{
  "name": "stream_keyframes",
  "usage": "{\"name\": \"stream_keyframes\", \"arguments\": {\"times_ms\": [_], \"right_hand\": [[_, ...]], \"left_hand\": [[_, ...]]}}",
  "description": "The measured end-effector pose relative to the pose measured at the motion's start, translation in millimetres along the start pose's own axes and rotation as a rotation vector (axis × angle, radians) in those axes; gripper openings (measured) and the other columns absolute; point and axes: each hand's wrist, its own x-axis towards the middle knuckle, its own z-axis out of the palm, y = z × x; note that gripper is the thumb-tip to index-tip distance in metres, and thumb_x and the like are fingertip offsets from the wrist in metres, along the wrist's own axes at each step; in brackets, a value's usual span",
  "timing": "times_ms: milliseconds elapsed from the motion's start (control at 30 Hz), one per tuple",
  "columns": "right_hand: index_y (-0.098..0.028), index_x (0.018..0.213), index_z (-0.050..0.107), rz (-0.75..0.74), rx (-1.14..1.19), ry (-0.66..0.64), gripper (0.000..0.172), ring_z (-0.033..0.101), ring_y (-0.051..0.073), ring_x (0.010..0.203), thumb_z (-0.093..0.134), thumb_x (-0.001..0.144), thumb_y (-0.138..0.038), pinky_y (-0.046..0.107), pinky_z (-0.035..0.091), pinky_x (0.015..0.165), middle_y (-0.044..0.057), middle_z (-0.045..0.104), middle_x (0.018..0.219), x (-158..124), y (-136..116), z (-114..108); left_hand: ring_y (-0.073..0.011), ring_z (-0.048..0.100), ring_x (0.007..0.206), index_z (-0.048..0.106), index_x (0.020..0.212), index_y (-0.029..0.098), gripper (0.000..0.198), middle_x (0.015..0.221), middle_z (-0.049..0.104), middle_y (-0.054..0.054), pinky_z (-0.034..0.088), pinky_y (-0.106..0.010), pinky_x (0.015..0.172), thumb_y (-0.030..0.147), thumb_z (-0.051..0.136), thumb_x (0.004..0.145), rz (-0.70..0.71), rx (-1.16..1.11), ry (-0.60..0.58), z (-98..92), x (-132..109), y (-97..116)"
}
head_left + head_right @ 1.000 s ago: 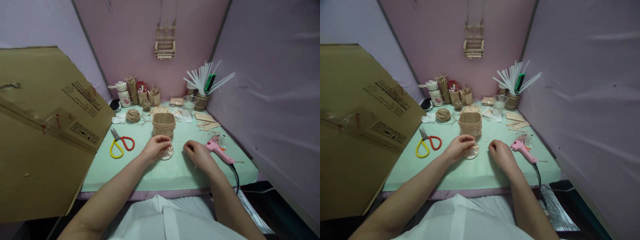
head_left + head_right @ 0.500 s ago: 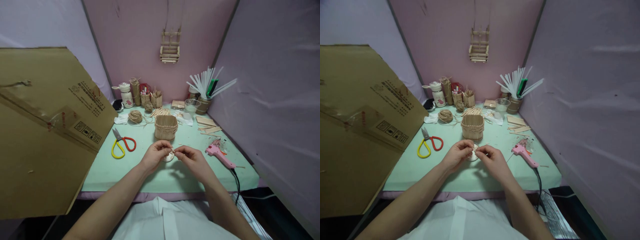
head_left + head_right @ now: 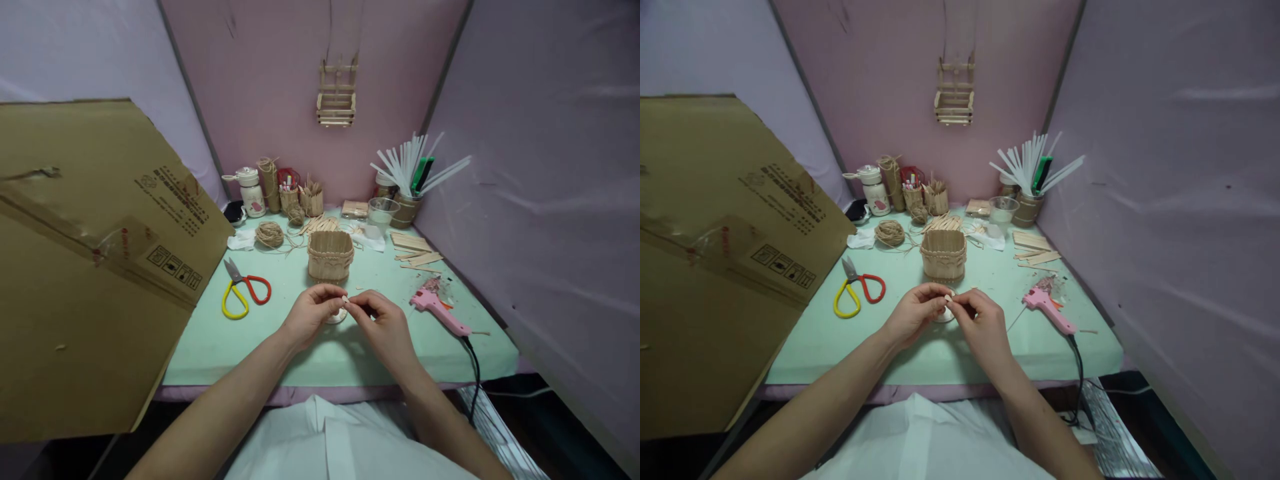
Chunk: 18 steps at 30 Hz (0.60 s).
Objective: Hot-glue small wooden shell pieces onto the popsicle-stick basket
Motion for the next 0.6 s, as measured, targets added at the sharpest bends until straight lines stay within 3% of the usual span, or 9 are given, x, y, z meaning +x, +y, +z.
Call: {"name": "stream_keyframes", "arguments": {"times_ms": [433,600], "right_hand": [[-0.021,0.078,0.064,-0.061,-0.036,-0.011,0.014,0.053,0.014,0.064,0.06,0.086,-0.031,0.027,0.043,0.06,0.002,0.063,0.076,-3.5,-3.8,-3.6],[-0.022,0.098,0.064,-0.185,-0.061,0.062,0.013,0.056,0.015,0.076,0.054,0.089,-0.022,0.028,0.046,0.066,0.005,0.061,0.091,0.8,-4.2,-4.8]], "left_hand": [[-0.0091,0.057,0.07,0.07,0.08,0.015,0.025,0.079,0.066,-0.003,0.043,-0.022,0.067,0.031,0.08,0.064,-0.003,-0.036,-0.039,-2.5,0.7,-2.3],[-0.0095,0.058,0.069,0.07,0.08,0.014,0.028,0.077,0.066,-0.003,0.045,-0.022,0.066,0.033,0.082,0.062,-0.021,-0.033,-0.032,-3.1,1.9,-0.3]]}}
